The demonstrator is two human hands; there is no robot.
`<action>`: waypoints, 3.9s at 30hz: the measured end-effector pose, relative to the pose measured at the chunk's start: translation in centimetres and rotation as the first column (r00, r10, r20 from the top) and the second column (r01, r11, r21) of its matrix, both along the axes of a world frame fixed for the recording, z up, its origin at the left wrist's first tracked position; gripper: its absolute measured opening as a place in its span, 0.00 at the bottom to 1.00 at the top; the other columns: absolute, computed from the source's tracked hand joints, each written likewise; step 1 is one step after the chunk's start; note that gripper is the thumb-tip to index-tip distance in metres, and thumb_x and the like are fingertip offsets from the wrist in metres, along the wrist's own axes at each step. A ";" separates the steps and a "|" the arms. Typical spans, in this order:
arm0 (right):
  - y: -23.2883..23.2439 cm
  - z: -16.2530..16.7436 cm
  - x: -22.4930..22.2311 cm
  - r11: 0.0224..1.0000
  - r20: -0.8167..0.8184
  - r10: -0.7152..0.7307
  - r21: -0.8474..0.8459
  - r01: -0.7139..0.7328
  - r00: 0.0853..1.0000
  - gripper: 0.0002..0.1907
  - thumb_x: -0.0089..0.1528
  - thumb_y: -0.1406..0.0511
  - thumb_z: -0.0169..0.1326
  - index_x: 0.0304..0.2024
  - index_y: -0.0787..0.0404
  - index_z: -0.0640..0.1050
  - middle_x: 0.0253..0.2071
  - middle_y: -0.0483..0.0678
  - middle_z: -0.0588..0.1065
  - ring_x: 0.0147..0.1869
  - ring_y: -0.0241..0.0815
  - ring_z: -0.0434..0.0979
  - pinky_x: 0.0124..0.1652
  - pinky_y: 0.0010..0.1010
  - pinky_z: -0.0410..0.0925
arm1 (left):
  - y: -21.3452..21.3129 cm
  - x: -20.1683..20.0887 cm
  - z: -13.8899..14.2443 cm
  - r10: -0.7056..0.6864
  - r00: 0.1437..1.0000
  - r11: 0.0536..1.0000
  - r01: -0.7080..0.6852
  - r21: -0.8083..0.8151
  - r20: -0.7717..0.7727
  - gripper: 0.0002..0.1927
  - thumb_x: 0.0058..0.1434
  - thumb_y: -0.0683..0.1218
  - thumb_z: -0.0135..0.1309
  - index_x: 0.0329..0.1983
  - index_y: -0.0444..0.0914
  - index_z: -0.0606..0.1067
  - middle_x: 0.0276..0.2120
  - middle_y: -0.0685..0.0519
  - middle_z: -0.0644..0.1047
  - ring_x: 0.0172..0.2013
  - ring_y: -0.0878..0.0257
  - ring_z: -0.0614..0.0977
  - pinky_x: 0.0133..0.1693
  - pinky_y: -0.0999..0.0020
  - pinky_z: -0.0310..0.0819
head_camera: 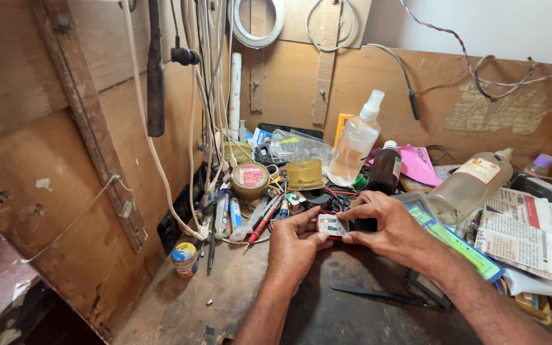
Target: The person assembles a disassembled mobile phone by inserting the battery, aligning and snapping the front keypad assembly onto the rear housing, and pressing the edges to secure the casing. The person then rotates the phone to inspect the assembled unit.
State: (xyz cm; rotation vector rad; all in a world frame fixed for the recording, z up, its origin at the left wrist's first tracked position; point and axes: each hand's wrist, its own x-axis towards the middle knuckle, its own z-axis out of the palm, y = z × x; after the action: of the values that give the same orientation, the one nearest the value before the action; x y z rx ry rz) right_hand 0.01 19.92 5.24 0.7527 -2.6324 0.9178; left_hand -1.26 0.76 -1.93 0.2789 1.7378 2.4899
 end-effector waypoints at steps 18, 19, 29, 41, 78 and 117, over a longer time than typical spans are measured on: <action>-0.1 0.3 0.0 0.999 -0.008 0.040 0.000 -0.040 0.999 0.21 0.45 0.64 0.74 0.42 0.55 0.87 0.37 0.46 0.78 0.44 0.42 0.77 0.42 0.34 0.70 | 0.3 0.2 0.7 0.079 0.996 0.997 -0.079 -0.009 0.039 0.27 0.54 0.31 0.60 0.59 0.29 0.75 0.41 0.43 0.85 0.37 0.61 0.86 0.36 0.70 0.87; -0.1 0.3 0.1 0.999 -0.006 0.033 0.011 -0.033 0.999 0.21 0.45 0.64 0.74 0.42 0.55 0.87 0.37 0.46 0.78 0.44 0.42 0.77 0.43 0.34 0.70 | 0.2 0.1 0.6 0.077 0.996 0.997 -0.077 -0.007 0.038 0.27 0.54 0.31 0.60 0.59 0.29 0.75 0.41 0.43 0.85 0.37 0.61 0.86 0.36 0.70 0.87; 0.2 0.4 0.0 1.000 -0.013 0.015 0.018 -0.015 1.000 0.21 0.45 0.64 0.73 0.43 0.55 0.87 0.38 0.46 0.79 0.45 0.41 0.78 0.44 0.33 0.71 | 0.1 0.1 -0.3 0.089 0.991 0.991 -0.098 -0.090 -0.097 0.34 0.48 0.32 0.64 0.62 0.29 0.73 0.43 0.46 0.84 0.40 0.65 0.86 0.43 0.71 0.84; 1.4 0.3 -0.5 0.994 0.107 0.074 -0.086 -0.065 0.991 0.21 0.48 0.64 0.72 0.45 0.56 0.87 0.41 0.45 0.81 0.50 0.40 0.79 0.51 0.33 0.70 | -0.1 0.9 1.0 0.029 0.998 1.000 -0.029 0.005 -0.057 0.33 0.49 0.33 0.66 0.61 0.29 0.75 0.41 0.46 0.85 0.38 0.66 0.86 0.41 0.73 0.84; 0.4 -0.3 0.4 0.994 0.017 0.086 -0.065 -0.085 0.996 0.23 0.44 0.66 0.74 0.44 0.54 0.87 0.39 0.45 0.78 0.47 0.41 0.77 0.47 0.33 0.70 | 0.3 0.6 1.4 0.109 0.992 0.991 -0.104 -0.082 0.063 0.11 0.56 0.36 0.62 0.43 0.28 0.82 0.30 0.47 0.85 0.24 0.66 0.84 0.25 0.75 0.82; 0.1 -1.3 -4.2 0.983 0.471 -0.063 -0.122 0.136 0.880 0.11 0.51 0.68 0.70 0.35 0.67 0.86 0.27 0.46 0.83 0.29 0.31 0.77 0.32 0.27 0.71 | 0.4 1.3 1.9 0.139 0.990 0.967 -0.139 -0.215 -0.013 0.11 0.58 0.38 0.60 0.44 0.30 0.81 0.31 0.48 0.85 0.27 0.66 0.85 0.28 0.72 0.84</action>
State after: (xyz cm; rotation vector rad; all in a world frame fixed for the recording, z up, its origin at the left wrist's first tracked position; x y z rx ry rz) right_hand -4.21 20.04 3.96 0.3863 -2.9171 1.3992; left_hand 0.02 1.20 -0.02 0.1411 2.0727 2.3590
